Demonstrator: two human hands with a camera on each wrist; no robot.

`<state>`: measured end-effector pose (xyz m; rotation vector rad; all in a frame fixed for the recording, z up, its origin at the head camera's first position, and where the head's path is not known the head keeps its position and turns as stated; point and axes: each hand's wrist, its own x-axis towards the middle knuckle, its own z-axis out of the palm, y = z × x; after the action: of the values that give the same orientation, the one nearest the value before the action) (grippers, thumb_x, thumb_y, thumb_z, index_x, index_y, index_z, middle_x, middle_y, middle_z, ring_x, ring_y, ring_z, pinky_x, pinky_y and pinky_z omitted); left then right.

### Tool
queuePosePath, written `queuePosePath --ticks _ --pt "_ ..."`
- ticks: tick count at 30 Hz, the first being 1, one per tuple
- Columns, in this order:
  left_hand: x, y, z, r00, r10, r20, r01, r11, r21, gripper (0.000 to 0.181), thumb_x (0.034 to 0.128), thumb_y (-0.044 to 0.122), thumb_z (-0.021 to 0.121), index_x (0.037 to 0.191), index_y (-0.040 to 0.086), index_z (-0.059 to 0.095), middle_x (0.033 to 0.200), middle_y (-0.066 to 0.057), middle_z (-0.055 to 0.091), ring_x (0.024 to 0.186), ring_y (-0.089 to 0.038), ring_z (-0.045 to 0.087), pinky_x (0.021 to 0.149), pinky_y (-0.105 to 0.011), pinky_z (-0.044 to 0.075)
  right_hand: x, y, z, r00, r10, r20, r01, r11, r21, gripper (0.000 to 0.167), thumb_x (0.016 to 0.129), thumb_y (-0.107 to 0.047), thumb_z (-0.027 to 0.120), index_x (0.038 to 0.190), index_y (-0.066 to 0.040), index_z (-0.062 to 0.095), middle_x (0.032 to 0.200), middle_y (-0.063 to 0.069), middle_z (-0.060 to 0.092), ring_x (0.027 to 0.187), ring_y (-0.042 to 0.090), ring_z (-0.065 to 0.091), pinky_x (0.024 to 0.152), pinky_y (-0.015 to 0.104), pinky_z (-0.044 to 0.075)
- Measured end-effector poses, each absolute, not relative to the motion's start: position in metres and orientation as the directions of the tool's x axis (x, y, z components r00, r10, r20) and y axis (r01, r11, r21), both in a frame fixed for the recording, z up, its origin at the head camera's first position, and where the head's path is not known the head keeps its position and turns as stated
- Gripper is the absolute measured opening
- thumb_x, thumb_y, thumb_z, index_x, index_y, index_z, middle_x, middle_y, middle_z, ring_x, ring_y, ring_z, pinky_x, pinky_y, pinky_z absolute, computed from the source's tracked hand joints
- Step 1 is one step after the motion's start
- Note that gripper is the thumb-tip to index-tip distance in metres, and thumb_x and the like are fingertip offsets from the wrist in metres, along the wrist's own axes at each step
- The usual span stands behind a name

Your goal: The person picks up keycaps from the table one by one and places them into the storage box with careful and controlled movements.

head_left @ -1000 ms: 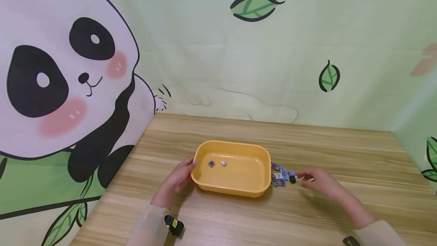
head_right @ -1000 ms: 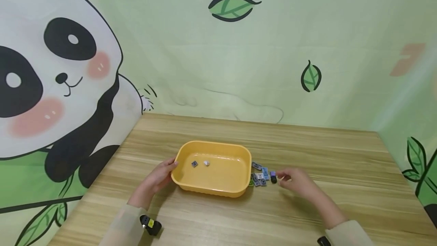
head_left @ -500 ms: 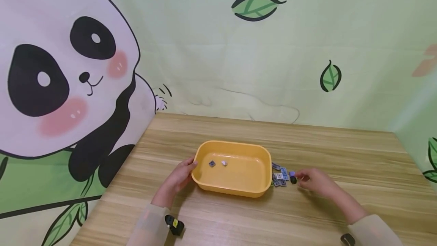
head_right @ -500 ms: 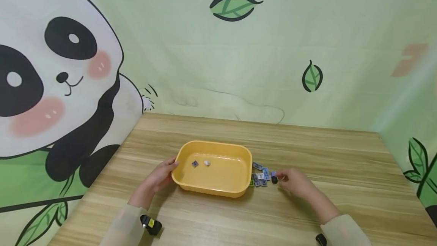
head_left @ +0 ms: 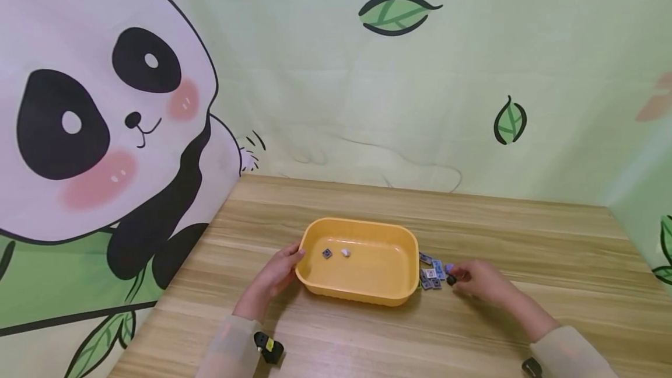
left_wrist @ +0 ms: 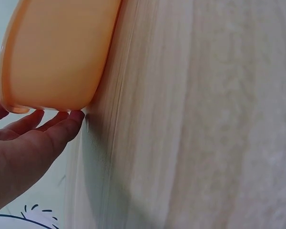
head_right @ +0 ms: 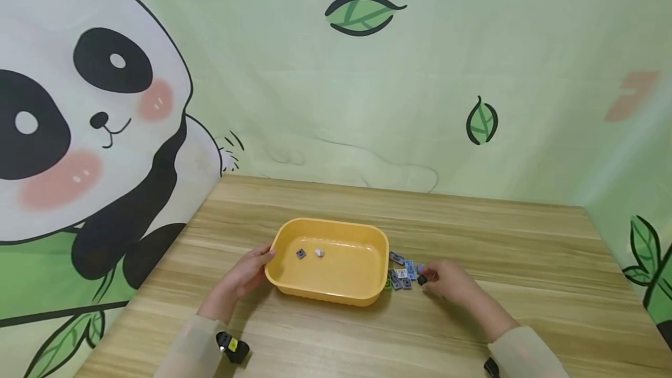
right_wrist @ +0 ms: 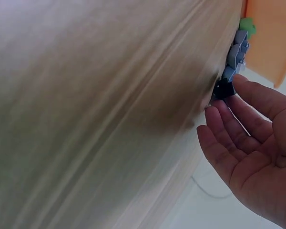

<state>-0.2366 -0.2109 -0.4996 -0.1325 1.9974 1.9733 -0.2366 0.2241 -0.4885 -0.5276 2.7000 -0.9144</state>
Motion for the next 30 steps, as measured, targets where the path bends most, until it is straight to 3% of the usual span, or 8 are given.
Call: queuePosePath --ticks 6,15,22,30 --pt "-0.2366 -0.2103 -0.4998 -0.941 0.175 -0.289 -0.288 0.029 0.957 0.055 0.1105 0.010 0.034 0.159 -0.009 0.017 0.162 -0.035 0.028 0.144 -0.039 0.042 0.117 -0.042 0.046 -0.2383 0.2225 -0.4887 -0.897 -0.431 -0.098 -0.290 0.742 -0.605 0.030 0.083 -0.004 0.075 0.108 0.012 0.070 0.087 0.010 0.072 0.079 0.015 0.063 0.067 0.024 0.053" --pt "-0.2365 -0.2103 -0.5006 -0.940 0.172 -0.294 -0.293 0.028 0.956 0.055 0.1105 0.010 0.034 0.159 -0.009 0.017 0.162 -0.035 0.028 0.144 -0.038 0.043 0.114 -0.038 0.048 -0.2384 0.2207 -0.4897 -0.893 -0.441 -0.086 -0.319 0.758 -0.569 0.027 0.083 -0.003 0.075 0.106 0.010 0.071 0.086 0.009 0.071 0.080 0.016 0.063 0.070 0.028 0.055" --pt "-0.2367 -0.2100 -0.5000 -0.941 0.169 -0.293 -0.291 0.039 0.956 0.055 0.1104 0.010 0.034 0.159 -0.009 0.017 0.162 -0.035 0.028 0.145 -0.040 0.041 0.117 -0.041 0.045 -0.2388 0.2200 -0.4893 -0.891 -0.447 -0.072 -0.336 0.759 -0.557 0.025 0.083 -0.002 0.075 0.105 0.009 0.071 0.086 0.009 0.072 0.080 0.016 0.064 0.070 0.029 0.055" --pt "-0.2365 -0.2109 -0.5016 -0.944 0.161 -0.288 -0.288 0.029 0.957 0.055 0.1103 0.010 0.035 0.159 -0.009 0.019 0.161 -0.035 0.031 0.140 -0.034 0.047 0.106 -0.029 0.052 -0.2397 0.2194 -0.4899 -0.891 -0.450 -0.057 -0.350 0.764 -0.542 0.023 0.083 -0.003 0.076 0.104 0.008 0.072 0.085 0.008 0.071 0.078 0.013 0.061 0.068 0.025 0.052"
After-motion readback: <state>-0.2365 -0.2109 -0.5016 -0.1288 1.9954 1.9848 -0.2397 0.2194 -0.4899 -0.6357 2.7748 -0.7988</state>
